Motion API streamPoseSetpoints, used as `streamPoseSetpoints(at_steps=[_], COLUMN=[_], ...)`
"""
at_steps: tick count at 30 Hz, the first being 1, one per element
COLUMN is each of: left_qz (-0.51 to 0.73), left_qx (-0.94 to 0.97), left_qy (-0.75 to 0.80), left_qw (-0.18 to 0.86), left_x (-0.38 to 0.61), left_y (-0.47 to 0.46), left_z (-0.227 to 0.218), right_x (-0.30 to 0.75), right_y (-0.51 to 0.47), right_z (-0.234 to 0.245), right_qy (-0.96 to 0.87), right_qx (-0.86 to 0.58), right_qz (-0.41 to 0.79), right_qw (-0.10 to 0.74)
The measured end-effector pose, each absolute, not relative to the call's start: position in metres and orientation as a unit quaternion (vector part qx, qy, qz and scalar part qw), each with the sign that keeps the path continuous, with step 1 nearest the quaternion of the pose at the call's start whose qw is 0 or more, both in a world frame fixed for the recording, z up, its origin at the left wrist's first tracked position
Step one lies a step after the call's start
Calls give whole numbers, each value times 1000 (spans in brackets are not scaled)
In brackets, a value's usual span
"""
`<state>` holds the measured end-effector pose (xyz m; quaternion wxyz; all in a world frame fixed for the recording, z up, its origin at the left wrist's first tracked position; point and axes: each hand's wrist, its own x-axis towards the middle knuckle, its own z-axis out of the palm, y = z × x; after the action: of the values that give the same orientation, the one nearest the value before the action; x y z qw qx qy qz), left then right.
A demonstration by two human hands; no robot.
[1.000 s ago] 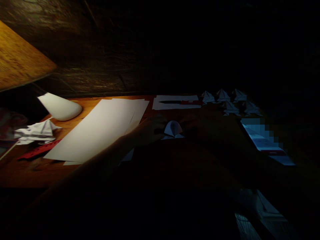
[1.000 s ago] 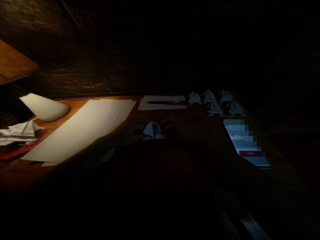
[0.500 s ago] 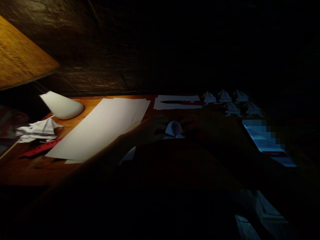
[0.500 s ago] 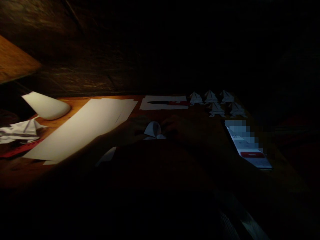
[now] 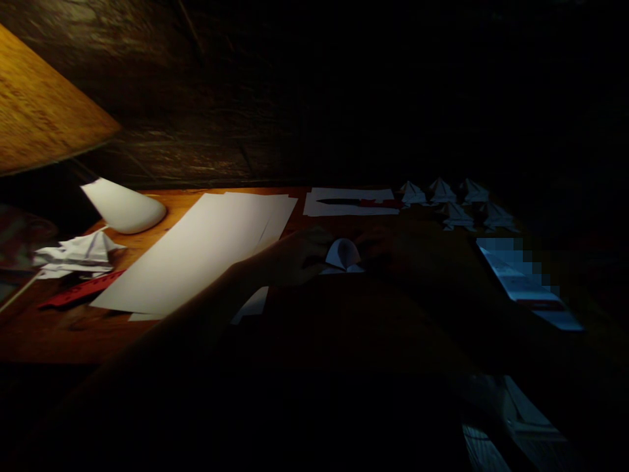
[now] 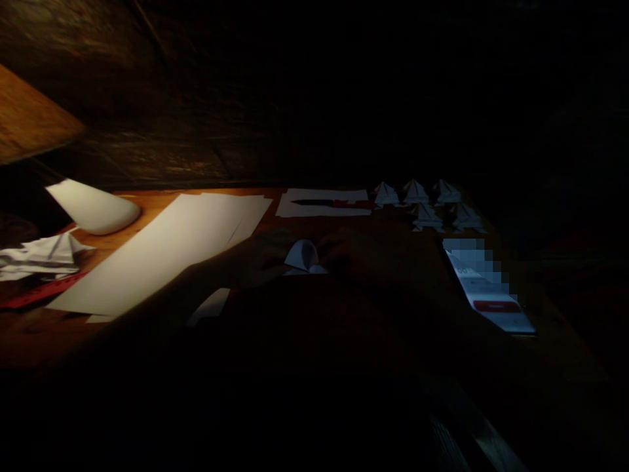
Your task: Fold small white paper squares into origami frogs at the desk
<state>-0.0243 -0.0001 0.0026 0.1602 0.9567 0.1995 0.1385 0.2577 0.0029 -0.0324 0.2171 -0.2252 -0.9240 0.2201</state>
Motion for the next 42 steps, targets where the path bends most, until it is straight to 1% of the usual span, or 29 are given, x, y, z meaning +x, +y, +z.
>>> streamPoseSetpoints(at_steps=[8, 14, 19, 23, 26, 32, 38, 42], left_qz=[162, 166, 149, 158, 158, 156, 148, 161], left_qx=[952, 954, 957, 961, 965, 963, 962, 957], left_qy=[194, 188, 200, 197, 187, 176, 166, 166], left_qw=[170, 163, 147, 114, 98, 133, 159, 173], left_x=[-23, -25, -28, -30, -30, -30, -31, -31], left_y=[1, 1, 0, 1, 2, 4, 4, 4], left_z=[1, 1, 4, 5, 5, 5, 6, 8], right_x=[257, 255, 255, 255, 254, 253, 254, 255], right_y=[5, 0, 3, 4, 1, -1, -2, -1], right_z=[-35, -31, -33, -30, -25, -25, -24, -27], right_qy=[-928, -921, -923, -927, -924, -924, -922, -920], right_qx=[-208, -228, -229, -207, -217, -225, -240, -239], right_qz=[204, 217, 221, 221, 226, 217, 223, 223], right_qw=[231, 227, 219, 222, 219, 222, 207, 216])
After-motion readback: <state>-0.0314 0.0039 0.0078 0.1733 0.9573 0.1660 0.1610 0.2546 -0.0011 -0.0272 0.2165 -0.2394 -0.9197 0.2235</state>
